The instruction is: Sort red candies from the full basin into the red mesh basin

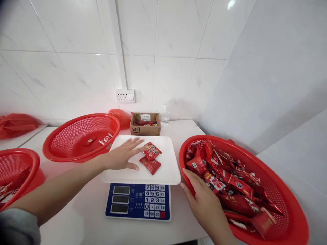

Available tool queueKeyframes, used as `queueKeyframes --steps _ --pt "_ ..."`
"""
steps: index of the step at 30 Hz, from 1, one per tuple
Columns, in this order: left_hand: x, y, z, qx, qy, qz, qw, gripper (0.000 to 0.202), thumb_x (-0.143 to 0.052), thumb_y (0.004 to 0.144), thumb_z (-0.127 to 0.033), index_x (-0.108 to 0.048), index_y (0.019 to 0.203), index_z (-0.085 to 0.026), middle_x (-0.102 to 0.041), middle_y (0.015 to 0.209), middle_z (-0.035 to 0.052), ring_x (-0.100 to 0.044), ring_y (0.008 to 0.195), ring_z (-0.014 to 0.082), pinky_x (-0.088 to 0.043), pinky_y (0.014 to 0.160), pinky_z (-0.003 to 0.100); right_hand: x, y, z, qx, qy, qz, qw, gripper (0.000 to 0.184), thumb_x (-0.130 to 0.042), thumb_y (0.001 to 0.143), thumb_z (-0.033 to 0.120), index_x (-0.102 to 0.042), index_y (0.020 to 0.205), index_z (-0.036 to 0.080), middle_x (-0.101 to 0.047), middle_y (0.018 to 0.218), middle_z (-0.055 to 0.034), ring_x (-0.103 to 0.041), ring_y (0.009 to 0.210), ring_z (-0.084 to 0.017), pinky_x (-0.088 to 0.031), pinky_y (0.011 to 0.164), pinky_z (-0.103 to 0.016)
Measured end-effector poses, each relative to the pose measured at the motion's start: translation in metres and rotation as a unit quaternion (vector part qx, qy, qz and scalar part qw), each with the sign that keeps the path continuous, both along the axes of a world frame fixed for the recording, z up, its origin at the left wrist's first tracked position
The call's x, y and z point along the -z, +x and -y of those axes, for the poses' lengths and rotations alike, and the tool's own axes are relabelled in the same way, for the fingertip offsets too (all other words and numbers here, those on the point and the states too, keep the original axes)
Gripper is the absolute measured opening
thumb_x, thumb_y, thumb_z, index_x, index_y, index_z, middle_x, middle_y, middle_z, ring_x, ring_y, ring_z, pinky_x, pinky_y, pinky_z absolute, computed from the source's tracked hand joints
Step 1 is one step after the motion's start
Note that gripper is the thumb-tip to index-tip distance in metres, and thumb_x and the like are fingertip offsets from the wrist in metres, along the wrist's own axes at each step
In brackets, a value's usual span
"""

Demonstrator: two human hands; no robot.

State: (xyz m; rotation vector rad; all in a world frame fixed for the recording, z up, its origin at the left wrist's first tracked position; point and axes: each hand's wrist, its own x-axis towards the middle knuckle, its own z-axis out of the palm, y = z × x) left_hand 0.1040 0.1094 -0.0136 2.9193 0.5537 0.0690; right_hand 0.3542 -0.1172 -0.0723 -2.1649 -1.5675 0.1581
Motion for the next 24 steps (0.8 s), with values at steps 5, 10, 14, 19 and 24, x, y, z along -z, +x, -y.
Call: queueKeyframes --steps 5,10,14,19,24 --pt "0.009 0.043 -0.004 0.123 0.008 -0.026 0.992 0.086 -0.060 0.076 -0.071 -0.038 0.147 -0.027 -0.027 0.158 0.0161 -0.016 0.146 0.0413 -0.016 0.115 0.060 -0.001 -0.002 0.001 0.004 0.003 0.008 1.000 0.053 -0.034 0.094 0.048 -0.056 0.132 0.018 -0.058 0.137 -0.0110 -0.056 0.126 -0.027 -0.049 0.103 -0.046" --pt "0.016 0.063 0.006 0.100 0.074 -0.018 0.992 0.067 -0.051 0.086 -0.065 -0.049 0.137 -0.021 -0.050 0.139 0.0193 -0.045 0.128 0.0380 -0.041 0.100 0.052 -0.004 -0.002 0.001 0.001 0.001 0.007 1.000 0.050 -0.036 0.095 0.046 -0.056 0.132 0.019 -0.059 0.137 -0.0103 -0.056 0.126 -0.027 -0.051 0.101 -0.046" --pt "0.019 0.069 0.020 0.043 0.103 -0.017 0.994 0.041 -0.044 0.097 -0.039 -0.055 0.125 -0.013 -0.056 0.123 0.0246 -0.055 0.110 0.0397 -0.048 0.086 0.055 -0.005 -0.003 0.001 -0.001 -0.001 0.004 1.000 0.051 -0.036 0.094 0.046 -0.056 0.132 0.019 -0.059 0.137 -0.0106 -0.057 0.125 -0.028 -0.051 0.100 -0.046" --pt "0.008 0.056 0.016 0.006 0.084 -0.014 0.996 0.029 -0.045 0.092 -0.016 -0.060 0.116 -0.023 -0.061 0.113 0.0124 -0.063 0.095 0.0268 -0.053 0.073 0.036 -0.004 -0.002 0.003 0.000 -0.004 0.012 1.000 0.052 -0.034 0.095 0.048 -0.056 0.131 0.018 -0.058 0.137 -0.0107 -0.056 0.126 -0.028 -0.051 0.100 -0.048" --pt "-0.021 0.017 0.002 -0.131 0.067 0.065 0.987 0.032 -0.034 0.100 -0.036 -0.058 0.118 -0.024 -0.063 0.111 0.0074 -0.065 0.088 0.0206 -0.052 0.073 0.031 0.000 -0.001 0.001 -0.008 0.007 0.016 1.000 0.052 -0.035 0.095 0.048 -0.056 0.132 0.019 -0.058 0.137 -0.0106 -0.056 0.126 -0.028 -0.051 0.101 -0.048"
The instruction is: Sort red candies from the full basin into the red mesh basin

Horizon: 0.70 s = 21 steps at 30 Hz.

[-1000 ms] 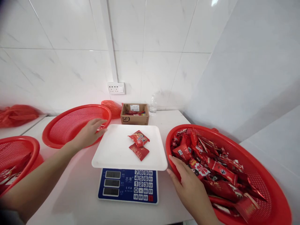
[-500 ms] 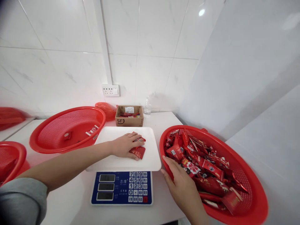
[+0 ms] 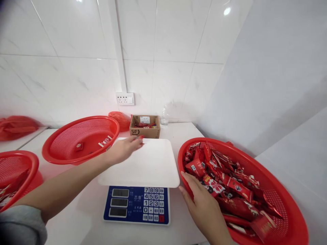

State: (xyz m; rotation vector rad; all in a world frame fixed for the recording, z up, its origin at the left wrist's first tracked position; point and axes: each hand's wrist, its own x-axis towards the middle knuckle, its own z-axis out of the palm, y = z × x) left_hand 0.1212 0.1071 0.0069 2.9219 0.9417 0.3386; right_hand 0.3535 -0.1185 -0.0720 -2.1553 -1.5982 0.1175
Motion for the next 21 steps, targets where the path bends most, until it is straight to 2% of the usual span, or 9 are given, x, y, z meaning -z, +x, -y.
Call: queueKeyframes --steps 3,5,8,10,13,15,18,21 --pt "-0.015 -0.035 -0.010 -0.113 0.002 0.072 0.991 0.039 -0.026 0.101 -0.040 -0.055 0.122 -0.024 -0.062 0.120 0.0082 -0.065 0.096 0.0224 -0.052 0.077 0.032 0.001 0.001 -0.001 -0.004 0.014 0.001 1.000 0.049 -0.037 0.094 0.046 -0.058 0.130 0.020 -0.060 0.136 -0.0109 -0.057 0.124 -0.028 -0.053 0.098 -0.047" --pt "-0.018 -0.061 -0.017 -0.185 0.001 0.110 0.977 0.044 -0.020 0.101 -0.041 -0.052 0.125 -0.022 -0.061 0.124 0.0108 -0.065 0.100 0.0241 -0.052 0.081 0.035 0.001 0.001 -0.001 -0.005 0.014 0.002 1.000 0.048 -0.038 0.094 0.046 -0.059 0.129 0.021 -0.060 0.135 -0.0105 -0.058 0.124 -0.029 -0.054 0.097 -0.047" --pt "-0.010 -0.095 -0.029 -0.268 -0.013 0.135 0.954 0.049 -0.017 0.101 -0.041 -0.049 0.130 -0.018 -0.062 0.125 0.0162 -0.063 0.108 0.0314 -0.051 0.084 0.043 0.002 0.001 0.000 -0.007 0.013 0.008 1.000 0.048 -0.037 0.094 0.047 -0.060 0.127 0.021 -0.060 0.135 -0.0103 -0.057 0.124 -0.029 -0.054 0.096 -0.046" --pt "0.000 -0.110 -0.035 -0.298 -0.033 0.134 0.945 0.051 -0.020 0.099 -0.043 -0.046 0.134 -0.016 -0.060 0.129 0.0193 -0.057 0.118 0.0371 -0.050 0.087 0.051 0.004 0.001 0.000 -0.006 0.017 0.010 1.000 0.047 -0.038 0.094 0.047 -0.060 0.127 0.023 -0.060 0.136 -0.0094 -0.057 0.124 -0.029 -0.055 0.095 -0.046" --pt "0.015 -0.119 -0.038 -0.305 -0.054 0.129 0.942 0.056 -0.033 0.095 -0.044 -0.043 0.139 -0.010 -0.044 0.145 0.0238 -0.033 0.139 0.0435 -0.039 0.100 0.062 0.004 0.002 -0.002 0.003 0.019 -0.005 1.000 0.046 -0.041 0.093 0.047 -0.060 0.128 0.024 -0.059 0.137 -0.0090 -0.056 0.125 -0.030 -0.054 0.096 -0.048" --pt "0.021 -0.116 -0.033 -0.289 -0.061 0.132 0.946 0.058 -0.037 0.094 -0.043 -0.042 0.140 -0.009 -0.036 0.152 0.0235 -0.020 0.145 0.0420 -0.029 0.108 0.064 0.003 0.005 -0.003 0.015 0.022 -0.045 0.999 0.050 -0.041 0.092 0.049 -0.057 0.131 0.022 -0.058 0.138 -0.0104 -0.054 0.127 -0.030 -0.050 0.102 -0.048" --pt "0.018 -0.103 -0.016 -0.243 -0.073 0.138 0.957 0.057 -0.038 0.095 -0.045 -0.040 0.143 -0.014 -0.034 0.155 0.0165 -0.015 0.148 0.0343 -0.025 0.115 0.057 0.000 0.016 -0.006 0.026 0.016 -0.132 0.991 0.057 -0.040 0.091 0.051 -0.051 0.138 0.020 -0.058 0.138 -0.0108 -0.056 0.126 -0.028 -0.047 0.105 -0.047" --pt "0.009 -0.089 0.006 -0.184 -0.089 0.156 0.966 0.053 -0.034 0.098 -0.046 -0.040 0.143 -0.020 -0.036 0.155 0.0098 -0.017 0.149 0.0278 -0.028 0.116 0.050 -0.003 0.035 -0.008 0.021 -0.030 -0.149 0.988 0.058 -0.041 0.088 0.054 -0.055 0.135 0.024 -0.053 0.142 -0.0059 -0.049 0.131 -0.030 -0.043 0.108 -0.050"
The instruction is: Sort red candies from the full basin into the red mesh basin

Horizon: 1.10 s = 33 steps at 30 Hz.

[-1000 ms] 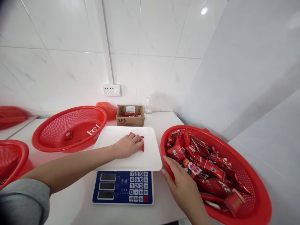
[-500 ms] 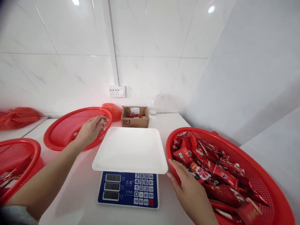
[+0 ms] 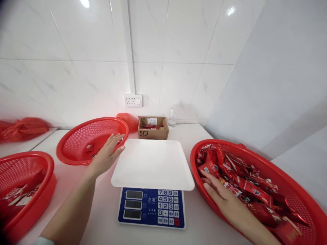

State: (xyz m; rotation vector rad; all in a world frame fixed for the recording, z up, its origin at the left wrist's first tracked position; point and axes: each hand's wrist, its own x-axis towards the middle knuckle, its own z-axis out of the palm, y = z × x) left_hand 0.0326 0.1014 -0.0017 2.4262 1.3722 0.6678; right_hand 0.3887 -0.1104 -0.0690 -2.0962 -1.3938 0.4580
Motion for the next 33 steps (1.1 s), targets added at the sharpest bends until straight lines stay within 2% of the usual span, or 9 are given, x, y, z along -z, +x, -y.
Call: queueKeyframes --steps 3,6,10,13,18,23,27,30,33 --pt "-0.004 0.009 0.016 0.084 -0.016 0.073 0.994 0.050 -0.035 0.098 -0.047 -0.044 0.140 -0.022 -0.044 0.150 0.0085 -0.027 0.146 0.0260 -0.031 0.116 0.048 -0.007 0.016 -0.002 -0.013 -0.074 0.040 0.996 0.054 -0.044 0.086 0.053 -0.061 0.130 0.026 -0.055 0.139 -0.0040 -0.051 0.129 -0.033 -0.044 0.105 -0.054" --pt "-0.002 0.013 0.021 0.126 -0.027 0.111 0.985 0.048 -0.038 0.096 -0.048 -0.049 0.135 -0.021 -0.051 0.144 0.0090 -0.040 0.139 0.0257 -0.034 0.114 0.045 -0.019 0.017 -0.006 -0.063 -0.124 0.092 0.986 0.046 -0.044 0.088 0.036 -0.064 0.128 0.026 -0.062 0.132 -0.0044 -0.058 0.122 -0.032 -0.050 0.101 -0.050" --pt "0.004 0.013 0.019 0.126 -0.038 0.103 0.986 0.051 -0.039 0.094 -0.053 -0.054 0.130 -0.020 -0.059 0.135 0.0092 -0.053 0.127 0.0274 -0.043 0.106 0.043 -0.027 0.004 -0.016 -0.058 -0.171 0.163 0.970 0.046 -0.045 0.086 0.026 -0.063 0.128 0.025 -0.060 0.136 -0.0053 -0.061 0.119 -0.031 -0.050 0.100 -0.046" --pt "0.004 0.012 0.018 0.118 -0.052 0.077 0.989 0.054 -0.039 0.093 -0.056 -0.055 0.131 -0.021 -0.066 0.123 0.0075 -0.062 0.114 0.0283 -0.050 0.097 0.041 -0.024 -0.002 -0.024 -0.025 -0.200 0.186 0.962 0.043 -0.037 0.092 0.026 -0.065 0.125 0.029 -0.069 0.119 -0.0063 -0.066 0.108 -0.031 -0.052 0.093 -0.048" --pt "0.003 0.011 0.019 0.113 -0.065 0.058 0.990 0.056 -0.041 0.092 -0.058 -0.053 0.135 -0.023 -0.069 0.114 0.0056 -0.066 0.100 0.0267 -0.052 0.092 0.040 -0.022 -0.005 -0.031 -0.018 -0.229 0.221 0.948 0.044 -0.041 0.086 0.013 -0.066 0.123 0.020 -0.068 0.122 -0.0115 -0.060 0.115 -0.033 -0.048 0.092 -0.044" --pt "0.006 0.010 0.019 0.108 -0.060 0.075 0.989 0.055 -0.045 0.090 -0.058 -0.054 0.133 -0.026 -0.064 0.127 0.0037 -0.065 0.104 0.0267 -0.050 0.098 0.041 -0.029 -0.006 -0.029 0.004 -0.221 0.224 0.949 0.035 -0.046 0.088 0.021 -0.067 0.115 0.021 -0.072 0.112 -0.0092 -0.065 0.104 -0.030 -0.048 0.080 -0.035" --pt "0.007 0.011 0.019 0.109 -0.057 0.084 0.989 0.053 -0.046 0.090 -0.056 -0.054 0.132 -0.025 -0.059 0.136 0.0036 -0.063 0.108 0.0271 -0.047 0.102 0.042 -0.038 -0.005 -0.025 0.042 -0.202 0.204 0.957 0.025 -0.052 0.083 0.021 -0.069 0.103 0.020 -0.075 0.090 -0.0092 -0.070 0.082 -0.029 -0.046 0.066 -0.032" --pt "0.008 0.012 0.019 0.108 -0.064 0.082 0.989 0.052 -0.047 0.090 -0.055 -0.054 0.132 -0.025 -0.057 0.138 0.0040 -0.062 0.112 0.0277 -0.047 0.102 0.042 -0.046 -0.005 -0.019 0.078 -0.149 0.176 0.970 0.017 -0.053 0.083 0.023 -0.068 0.092 0.022 -0.074 0.077 -0.0051 -0.068 0.072 -0.026 -0.044 0.063 -0.031" --pt "0.009 0.012 0.020 0.116 -0.066 0.083 0.988 0.050 -0.047 0.091 -0.054 -0.054 0.132 -0.025 -0.055 0.141 0.0043 -0.058 0.119 0.0279 -0.046 0.104 0.042 -0.056 -0.011 -0.012 0.121 -0.059 0.139 0.981 0.014 -0.055 0.083 0.032 -0.065 0.090 0.024 -0.073 0.082 -0.0039 -0.067 0.075 -0.025 -0.046 0.067 -0.033"
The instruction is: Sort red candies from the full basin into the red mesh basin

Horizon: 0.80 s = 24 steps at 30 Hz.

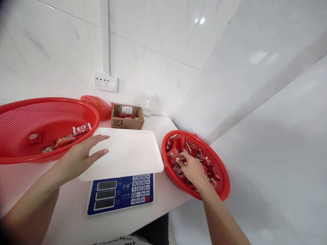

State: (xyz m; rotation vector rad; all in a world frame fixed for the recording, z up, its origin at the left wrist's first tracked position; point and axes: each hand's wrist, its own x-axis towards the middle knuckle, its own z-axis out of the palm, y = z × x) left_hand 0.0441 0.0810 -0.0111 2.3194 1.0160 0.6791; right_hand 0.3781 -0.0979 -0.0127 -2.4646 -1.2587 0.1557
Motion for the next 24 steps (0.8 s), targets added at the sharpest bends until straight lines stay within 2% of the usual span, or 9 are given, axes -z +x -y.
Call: queueKeyframes --steps 3,6,8,10,14,18,20,22,24 --pt "0.004 0.002 0.003 0.025 0.011 -0.005 1.000 0.049 -0.046 0.092 -0.052 -0.052 0.133 -0.025 -0.054 0.142 0.0045 -0.051 0.129 0.0273 -0.042 0.108 0.042 -0.011 -0.018 -0.001 -0.003 0.097 -0.047 0.994 0.020 -0.056 0.082 0.040 -0.063 0.091 0.024 -0.072 0.087 -0.0044 -0.065 0.079 -0.025 -0.047 0.072 -0.035" --pt "0.008 0.006 0.006 0.059 0.022 -0.028 0.998 0.048 -0.045 0.094 -0.048 -0.050 0.135 -0.024 -0.052 0.144 0.0055 -0.039 0.139 0.0271 -0.037 0.113 0.044 -0.016 -0.047 -0.017 -0.068 0.153 -0.132 0.977 0.024 -0.059 0.079 0.046 -0.062 0.086 0.023 -0.070 0.087 -0.0034 -0.064 0.084 -0.024 -0.048 0.076 -0.034" --pt "0.009 0.011 0.009 0.080 0.021 -0.047 0.995 0.049 -0.045 0.095 -0.046 -0.049 0.137 -0.023 -0.048 0.147 0.0068 -0.033 0.143 0.0273 -0.035 0.114 0.045 -0.014 -0.069 -0.034 -0.122 0.159 -0.203 0.959 0.027 -0.063 0.075 0.048 -0.060 0.082 0.023 -0.069 0.083 -0.0028 -0.064 0.081 -0.022 -0.049 0.072 -0.033" --pt "0.011 0.015 0.011 0.102 0.015 -0.061 0.993 0.050 -0.047 0.095 -0.045 -0.046 0.139 -0.022 -0.045 0.149 0.0080 -0.030 0.144 0.0277 -0.034 0.115 0.047 -0.007 -0.088 -0.053 -0.165 0.147 -0.274 0.936 0.031 -0.064 0.073 0.050 -0.058 0.081 0.022 -0.069 0.076 -0.0030 -0.065 0.074 -0.021 -0.049 0.063 -0.031" --pt "0.015 0.020 0.012 0.122 -0.001 -0.071 0.990 0.049 -0.047 0.096 -0.039 -0.043 0.141 -0.022 -0.046 0.149 0.0082 -0.032 0.143 0.0275 -0.036 0.113 0.047 0.011 -0.106 -0.079 -0.198 0.112 -0.368 0.901 0.038 -0.055 0.079 0.053 -0.057 0.094 0.018 -0.069 0.073 -0.0050 -0.066 0.061 -0.018 -0.043 0.047 -0.025" --pt "0.020 0.020 0.009 0.097 0.005 -0.082 0.992 0.045 -0.046 0.097 -0.033 -0.045 0.140 -0.021 -0.048 0.147 0.0108 -0.035 0.142 0.0288 -0.037 0.111 0.049 0.021 -0.098 -0.080 -0.181 0.107 -0.355 0.911 0.039 -0.050 0.083 0.049 -0.056 0.104 0.017 -0.067 0.072 -0.0042 -0.065 0.059 -0.016 -0.042 0.045 -0.024" --pt "0.022 0.020 0.007 0.107 0.016 -0.086 0.990 0.043 -0.048 0.096 -0.032 -0.048 0.138 -0.021 -0.047 0.147 0.0116 -0.034 0.142 0.0303 -0.036 0.112 0.050 0.022 -0.093 -0.076 -0.179 0.108 -0.328 0.921 0.039 -0.049 0.084 0.047 -0.055 0.108 0.017 -0.066 0.073 -0.0035 -0.066 0.063 -0.018 -0.045 0.047 -0.025" --pt "0.023 0.021 0.007 0.142 0.027 -0.088 0.986 0.038 -0.051 0.095 -0.030 -0.053 0.132 -0.022 -0.052 0.142 0.0104 -0.035 0.141 0.0311 -0.036 0.111 0.050 0.022 -0.092 -0.070 -0.190 0.106 -0.297 0.930 0.037 -0.049 0.086 0.044 -0.057 0.110 0.018 -0.068 0.082 -0.0055 -0.067 0.074 -0.019 -0.050 0.055 -0.028" --pt "0.023 0.024 0.007 0.183 0.041 -0.083 0.979 0.031 -0.054 0.094 -0.026 -0.059 0.125 -0.023 -0.060 0.132 0.0082 -0.042 0.136 0.0302 -0.038 0.110 0.049 0.023 -0.095 -0.067 -0.215 0.100 -0.263 0.935 0.034 -0.050 0.087 0.039 -0.060 0.114 0.020 -0.068 0.103 -0.0081 -0.067 0.089 -0.020 -0.055 0.069 -0.033"
